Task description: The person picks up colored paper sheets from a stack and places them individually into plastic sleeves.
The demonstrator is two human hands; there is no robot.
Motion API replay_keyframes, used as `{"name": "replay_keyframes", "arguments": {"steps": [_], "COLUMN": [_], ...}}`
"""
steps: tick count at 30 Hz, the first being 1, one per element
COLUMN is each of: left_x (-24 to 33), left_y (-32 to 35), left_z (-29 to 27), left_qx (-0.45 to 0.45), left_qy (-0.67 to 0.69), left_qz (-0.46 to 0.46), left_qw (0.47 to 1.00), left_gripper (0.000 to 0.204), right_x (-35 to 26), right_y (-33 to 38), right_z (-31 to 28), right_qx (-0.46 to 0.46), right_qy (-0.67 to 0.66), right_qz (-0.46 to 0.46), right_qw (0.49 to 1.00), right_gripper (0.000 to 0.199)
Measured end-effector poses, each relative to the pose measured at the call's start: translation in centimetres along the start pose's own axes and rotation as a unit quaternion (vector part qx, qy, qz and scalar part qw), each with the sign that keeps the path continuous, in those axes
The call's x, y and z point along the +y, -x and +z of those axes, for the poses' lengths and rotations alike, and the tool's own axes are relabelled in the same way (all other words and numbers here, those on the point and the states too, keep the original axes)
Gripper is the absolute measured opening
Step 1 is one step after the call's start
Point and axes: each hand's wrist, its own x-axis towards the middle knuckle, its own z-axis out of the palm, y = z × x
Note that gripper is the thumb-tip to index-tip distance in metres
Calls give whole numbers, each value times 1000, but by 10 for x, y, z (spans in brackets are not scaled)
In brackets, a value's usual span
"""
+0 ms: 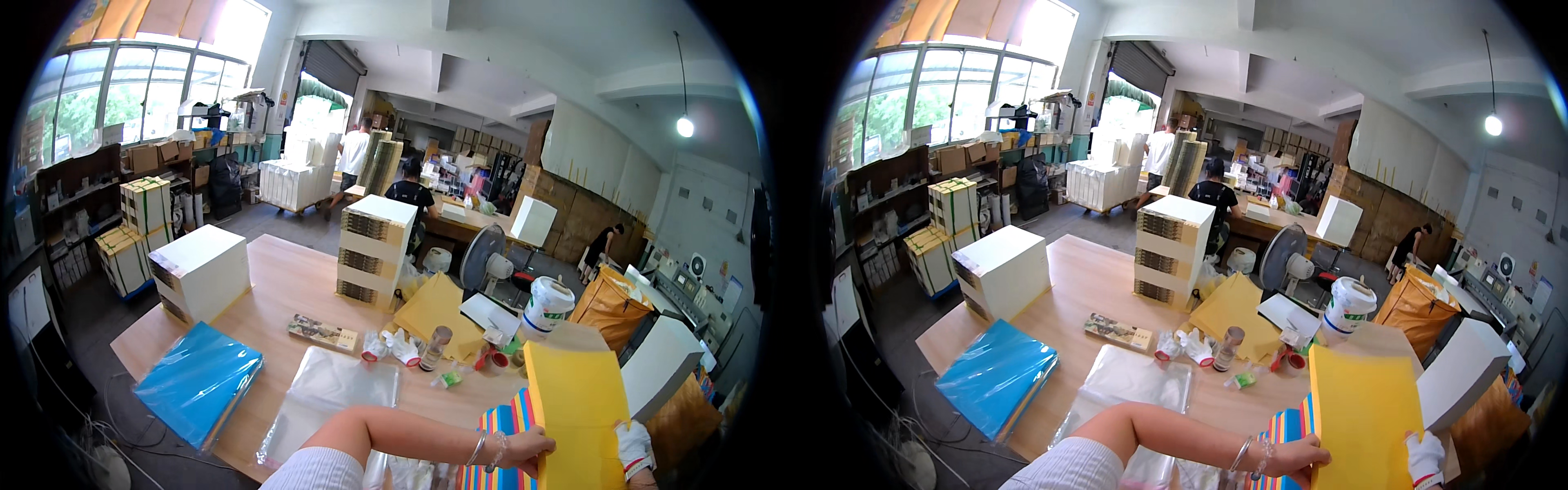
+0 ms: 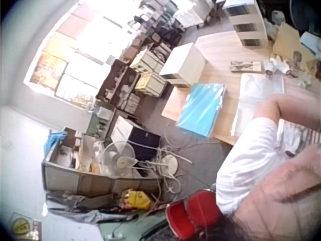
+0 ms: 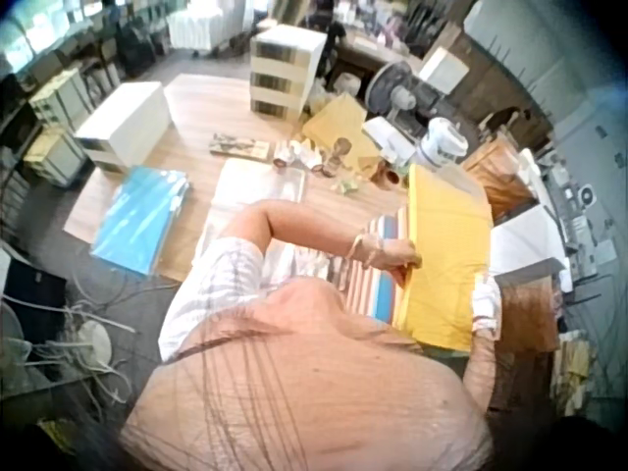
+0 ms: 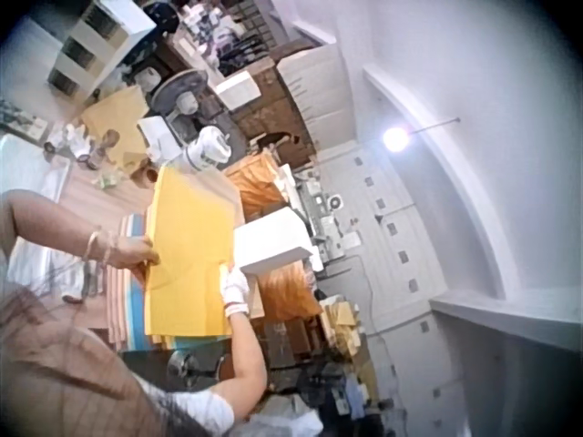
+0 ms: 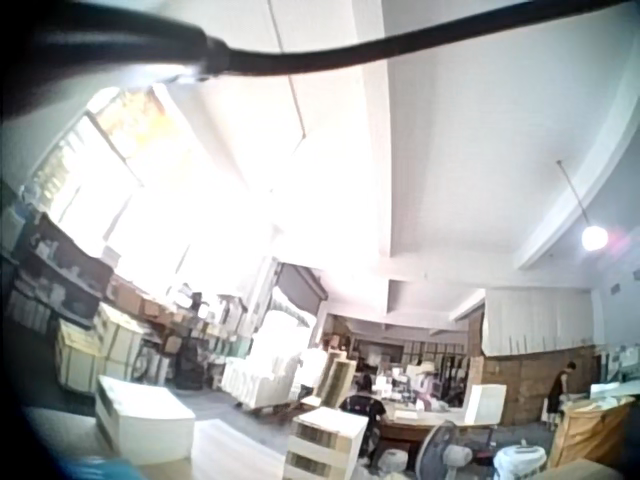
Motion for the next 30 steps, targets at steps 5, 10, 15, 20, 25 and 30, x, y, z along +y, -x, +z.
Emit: {"name": "replay_keyframes", "arguments": {"steps": [5, 10, 15, 20, 25, 30], "left_x": [-9, -55, -133, -225, -308, -334], "left_y": [51, 122, 205, 314, 388, 434], "left_z": [27, 33, 18, -28, -52, -141], "left_qx": [5, -145, -276, -247, -299, -116], "left_qy": [-20, 0, 89, 62, -124, -213], "left_qz": [44, 187, 139, 52, 68, 0], "left_qw": [999, 972, 947, 966, 944, 970], "left_gripper": [51, 65, 80, 76, 45, 31], "right_x": [-15, -50, -68, -154, -173, -220], "right_y": [11, 53, 155, 288, 443, 555], "right_z": [-29, -66, -88, -74, 2, 49], "right_qx": [79, 104, 221, 1, -92, -257], "right_qy": [-21, 12, 56, -22, -51, -92], "right_qz": [-16, 12, -94, -83, -54, 67], "right_qw": [997, 994, 969, 996, 993, 960], "right_gripper": [40, 45, 40, 32, 42, 54]}}
